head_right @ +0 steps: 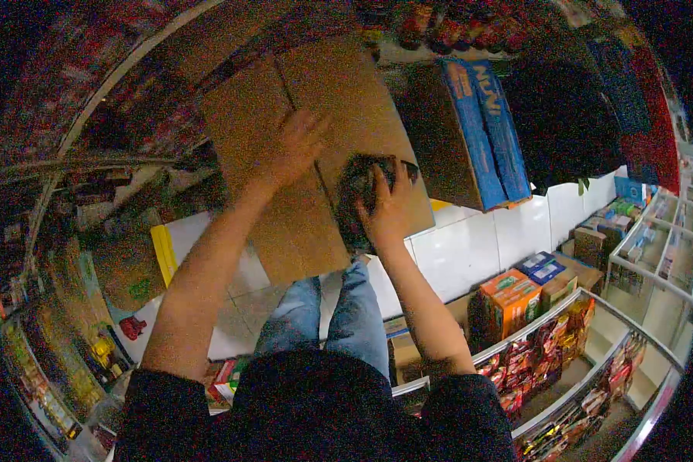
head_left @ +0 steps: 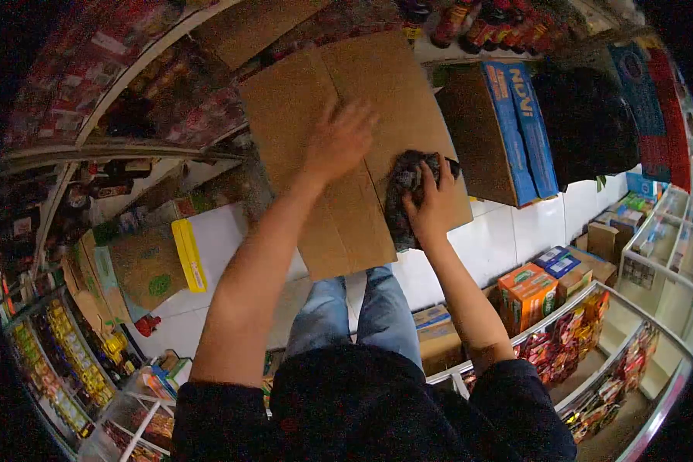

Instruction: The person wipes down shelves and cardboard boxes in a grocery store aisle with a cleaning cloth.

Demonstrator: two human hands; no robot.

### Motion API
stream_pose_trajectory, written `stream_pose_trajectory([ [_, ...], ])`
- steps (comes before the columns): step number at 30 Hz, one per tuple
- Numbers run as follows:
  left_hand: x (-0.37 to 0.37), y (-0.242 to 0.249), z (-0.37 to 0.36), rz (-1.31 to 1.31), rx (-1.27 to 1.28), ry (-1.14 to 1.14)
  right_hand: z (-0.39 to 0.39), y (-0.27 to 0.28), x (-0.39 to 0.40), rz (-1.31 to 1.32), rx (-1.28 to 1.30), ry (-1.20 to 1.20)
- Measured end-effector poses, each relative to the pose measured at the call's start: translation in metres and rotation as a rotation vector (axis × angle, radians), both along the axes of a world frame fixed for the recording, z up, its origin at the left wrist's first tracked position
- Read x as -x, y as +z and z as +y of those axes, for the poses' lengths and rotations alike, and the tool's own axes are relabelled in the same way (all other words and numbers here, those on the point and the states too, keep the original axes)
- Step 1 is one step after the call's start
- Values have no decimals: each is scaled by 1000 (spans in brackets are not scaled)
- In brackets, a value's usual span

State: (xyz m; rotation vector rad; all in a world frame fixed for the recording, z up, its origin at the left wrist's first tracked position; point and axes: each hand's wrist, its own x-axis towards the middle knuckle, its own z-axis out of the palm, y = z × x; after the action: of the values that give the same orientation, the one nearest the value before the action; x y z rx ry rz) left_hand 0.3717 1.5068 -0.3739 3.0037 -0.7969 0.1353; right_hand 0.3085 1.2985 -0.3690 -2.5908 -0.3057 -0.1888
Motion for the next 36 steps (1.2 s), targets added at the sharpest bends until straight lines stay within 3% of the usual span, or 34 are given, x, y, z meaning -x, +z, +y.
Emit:
stream_pose_trajectory([
  [2,-8,-1,26,-131,94,278,6,0,-6,-25,35,-11],
  [5,6,-3,40,-85,42,437,16,1,-18,-40,105,0],
  [8,9,4,39,37,51,497,37,5,-44,52,65,38],
  [12,5,-3,40,65,-13,515,63,5,-81,7,115,83],
  [15,3,-4,40,-19,132,504,82,0,-103,8,117,113],
  [17,4,0,40,71,73,527,91,-1,-117,25,127,135],
  [20,2,5,41,237,12,527,101,5,-134,-26,160,231],
  [22,1,-2,43,191,33,520,100,21,-137,-15,206,321],
  [25,4,-7,44,115,104,498,77,11,-127,75,80,389],
  [29,4,-14,44,96,141,502,25,16,-73,185,99,430],
  [31,4,-17,44,89,171,511,-5,-1,-40,285,-72,360],
  [36,2,-15,43,69,139,495,-33,12,8,277,-104,435],
])
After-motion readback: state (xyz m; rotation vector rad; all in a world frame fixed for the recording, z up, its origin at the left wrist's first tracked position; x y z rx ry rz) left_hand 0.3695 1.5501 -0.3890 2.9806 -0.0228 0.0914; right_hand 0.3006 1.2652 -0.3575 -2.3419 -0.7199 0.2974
